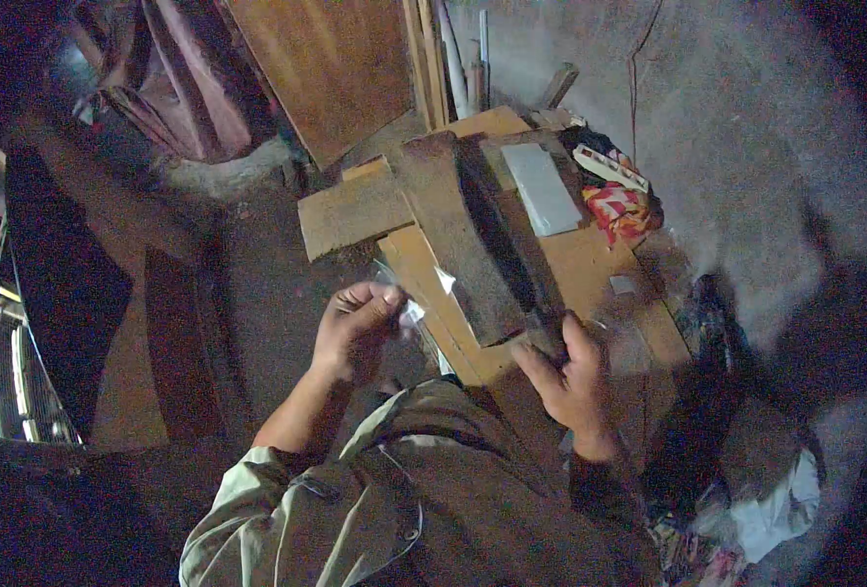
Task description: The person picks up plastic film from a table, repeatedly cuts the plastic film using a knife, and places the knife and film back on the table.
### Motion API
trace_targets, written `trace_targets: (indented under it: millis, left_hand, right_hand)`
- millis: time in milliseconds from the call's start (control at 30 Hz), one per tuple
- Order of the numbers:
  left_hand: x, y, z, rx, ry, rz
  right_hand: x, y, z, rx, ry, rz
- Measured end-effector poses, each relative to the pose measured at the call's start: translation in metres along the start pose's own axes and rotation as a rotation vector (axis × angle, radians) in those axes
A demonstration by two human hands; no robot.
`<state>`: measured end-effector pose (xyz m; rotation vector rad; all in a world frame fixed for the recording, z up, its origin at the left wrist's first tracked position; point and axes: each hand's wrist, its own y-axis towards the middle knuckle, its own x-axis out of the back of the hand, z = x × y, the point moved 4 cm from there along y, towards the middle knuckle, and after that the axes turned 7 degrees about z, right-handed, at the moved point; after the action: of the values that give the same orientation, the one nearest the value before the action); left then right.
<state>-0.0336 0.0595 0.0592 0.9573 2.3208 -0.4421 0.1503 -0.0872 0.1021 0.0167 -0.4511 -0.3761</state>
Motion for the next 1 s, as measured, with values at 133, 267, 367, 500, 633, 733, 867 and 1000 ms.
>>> trace_targets:
  millis: [133,267,367,500,633,733,867,1000]
  left_hand:
    - [0.012,0.002,-0.009,0.002,0.074,-0.071]
    - [0.013,0.007,-0.011,-0.042,0.029,-0.053]
    - [0.015,0.007,-0.011,-0.062,0.005,-0.094]
    - [0.023,0.008,-0.01,-0.049,0.031,-0.109]
    - [0.017,0.004,-0.004,-0.021,0.178,-0.002]
    - [0.006,-0.001,0.011,0.042,0.243,0.043]
    - [0.003,-0.007,0.029,0.093,0.192,0.122]
    - [0.002,-0.011,0.035,0.137,0.294,0.154]
  right_hand:
    - [0.01,-0.02,-0.014,0.029,-0.218,0.09]
    - [0.007,-0.029,-0.005,-0.1,-0.176,0.122]
    - [0.007,-0.032,-0.007,-0.027,-0.241,0.126]
    - [0.007,-0.036,-0.021,-0.126,-0.146,0.154]
    - [0.004,-0.031,-0.029,-0.212,-0.13,0.151]
    - [0.0,-0.024,-0.025,-0.163,-0.183,0.155]
    - [-0.005,-0.016,-0.03,-0.137,-0.25,0.193]
    - [-0.007,-0.01,-0.034,-0.043,-0.281,0.168]
